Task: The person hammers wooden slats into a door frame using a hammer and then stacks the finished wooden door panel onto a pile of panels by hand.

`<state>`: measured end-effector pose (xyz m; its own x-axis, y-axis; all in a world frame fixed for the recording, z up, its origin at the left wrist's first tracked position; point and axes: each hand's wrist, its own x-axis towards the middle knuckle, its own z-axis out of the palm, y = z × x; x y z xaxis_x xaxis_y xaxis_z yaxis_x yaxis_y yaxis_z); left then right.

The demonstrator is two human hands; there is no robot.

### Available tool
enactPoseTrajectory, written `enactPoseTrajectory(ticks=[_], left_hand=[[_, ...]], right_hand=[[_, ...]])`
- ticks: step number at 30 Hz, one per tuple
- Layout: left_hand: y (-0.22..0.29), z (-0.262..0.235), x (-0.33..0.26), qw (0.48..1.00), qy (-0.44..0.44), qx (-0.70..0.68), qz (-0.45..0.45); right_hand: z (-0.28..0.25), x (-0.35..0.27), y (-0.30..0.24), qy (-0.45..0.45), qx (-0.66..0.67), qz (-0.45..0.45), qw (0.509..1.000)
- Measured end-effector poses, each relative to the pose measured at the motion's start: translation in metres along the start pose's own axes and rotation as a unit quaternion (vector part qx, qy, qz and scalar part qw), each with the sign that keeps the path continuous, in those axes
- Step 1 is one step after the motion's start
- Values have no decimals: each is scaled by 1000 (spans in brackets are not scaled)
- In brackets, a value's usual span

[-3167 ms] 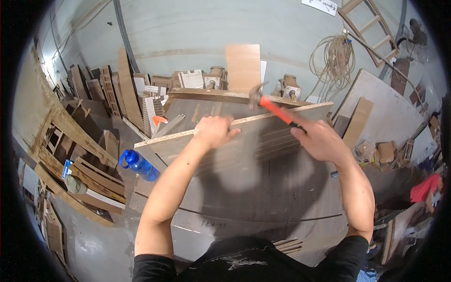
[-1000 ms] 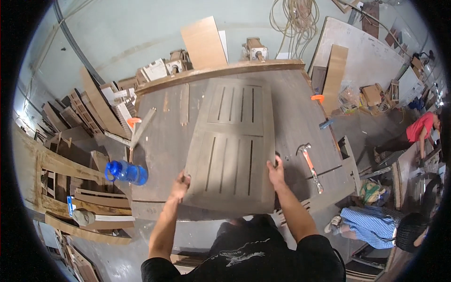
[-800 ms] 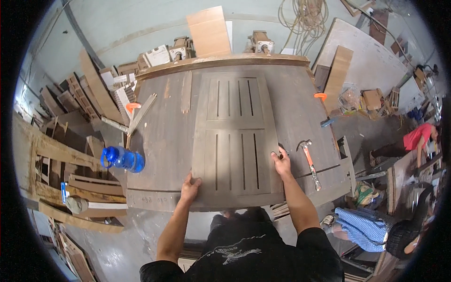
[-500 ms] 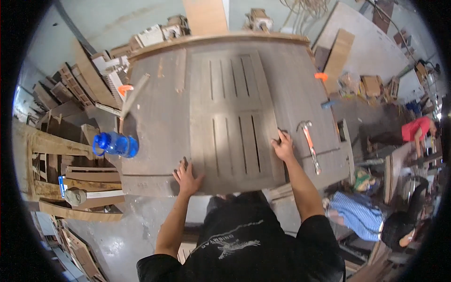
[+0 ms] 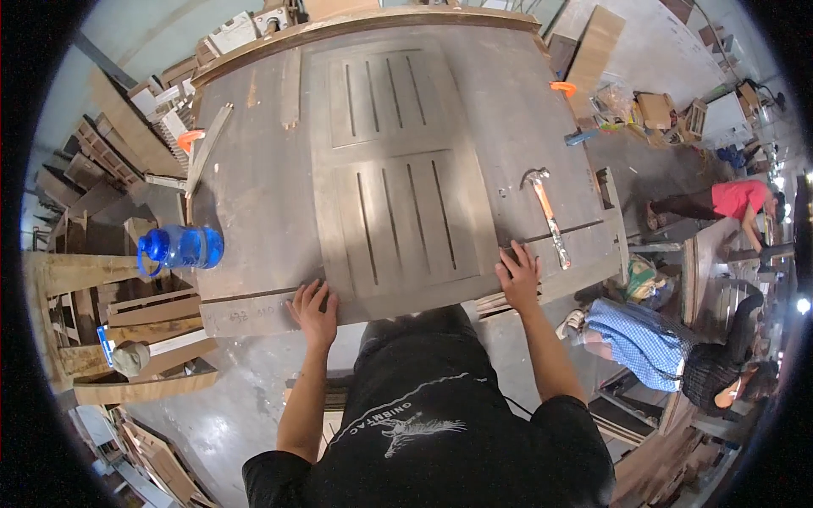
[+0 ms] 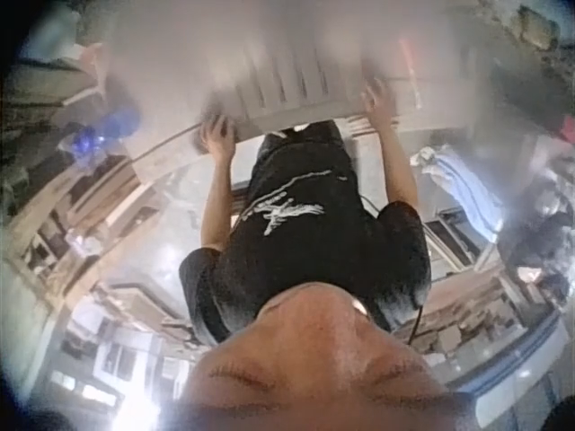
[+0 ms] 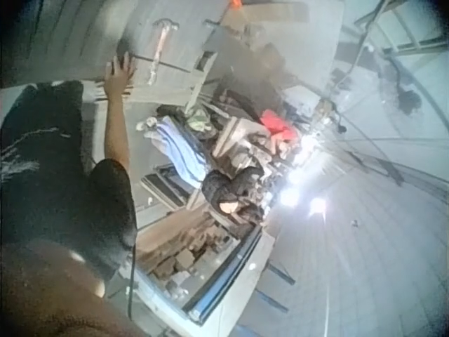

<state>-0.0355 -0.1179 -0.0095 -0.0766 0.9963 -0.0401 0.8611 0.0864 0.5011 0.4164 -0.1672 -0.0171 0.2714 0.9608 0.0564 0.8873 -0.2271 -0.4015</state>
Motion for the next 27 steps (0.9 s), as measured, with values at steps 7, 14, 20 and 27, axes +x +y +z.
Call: enactPoseTrajectory(ticks=[7, 14, 20, 27], left_hand=[[8, 5, 32, 998, 23, -11, -59], [4, 35, 84, 964, -64, -181, -182], [65, 25, 105, 917, -27, -277, -286], [119, -18, 89, 859, 54, -370, -350]], right_hand=[[-15, 20, -5, 8, 10, 70, 997], [17, 105, -20, -84, 241, 119, 960], [28, 151, -45, -64, 330, 249, 908], [4, 166, -40, -101, 388, 209, 892]])
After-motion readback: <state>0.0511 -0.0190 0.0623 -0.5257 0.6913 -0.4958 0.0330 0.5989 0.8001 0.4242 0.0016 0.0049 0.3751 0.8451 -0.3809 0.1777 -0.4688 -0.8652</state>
